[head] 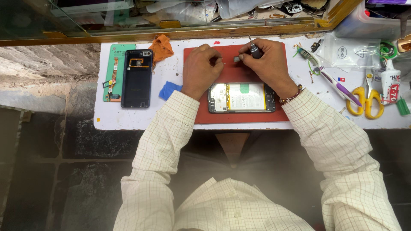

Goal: The person repairs a smartphone at a workbench. They lift the phone's internal assembly, manipulate the battery and small components by hand, unscrew and re-tighten screws with a screwdriver, wipe parts with a blue cloth, brush the internals with a toothbrush, and press the display assembly back onto the frame.

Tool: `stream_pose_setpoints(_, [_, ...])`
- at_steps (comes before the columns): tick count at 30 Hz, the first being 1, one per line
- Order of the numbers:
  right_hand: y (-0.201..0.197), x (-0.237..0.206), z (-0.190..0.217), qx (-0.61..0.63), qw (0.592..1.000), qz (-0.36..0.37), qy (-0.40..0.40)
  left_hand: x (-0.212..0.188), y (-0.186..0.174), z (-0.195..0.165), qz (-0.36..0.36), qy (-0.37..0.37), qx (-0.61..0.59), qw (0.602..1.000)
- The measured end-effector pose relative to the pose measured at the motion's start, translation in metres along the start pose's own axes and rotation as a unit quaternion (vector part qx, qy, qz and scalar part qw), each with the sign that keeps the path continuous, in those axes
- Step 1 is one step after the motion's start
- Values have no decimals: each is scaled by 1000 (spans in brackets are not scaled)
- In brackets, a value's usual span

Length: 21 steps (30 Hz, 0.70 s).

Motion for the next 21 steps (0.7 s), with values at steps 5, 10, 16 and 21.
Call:
stream_pose_setpoints(5, [-2,0,-1,-34,999,-13,7,0,1,2,8,-2,0,1000])
stream_pose_setpoints(10, [-3,-1,-3,-22,1000,-15,16,-1,-1,1,-2,-4,-16,1000])
stream_pose_setpoints(16, [-3,-2,-3,-30,999,-22,10,0,-5,2,-28,-22,-24,999])
stream_pose_setpoints(21, [-3,-2,0,-2,1000,-10,-5,1,-10,-4,-43,3,-57,997])
Point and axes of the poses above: each hand's wrist, its own x-axis towards the middle knuckle, its own y-axis out of the palm, z = x × y, the point moved 4 cm from there along x, towards the middle knuckle, and after that the axes turned 5 degrees about z, right-handed, at the moved point
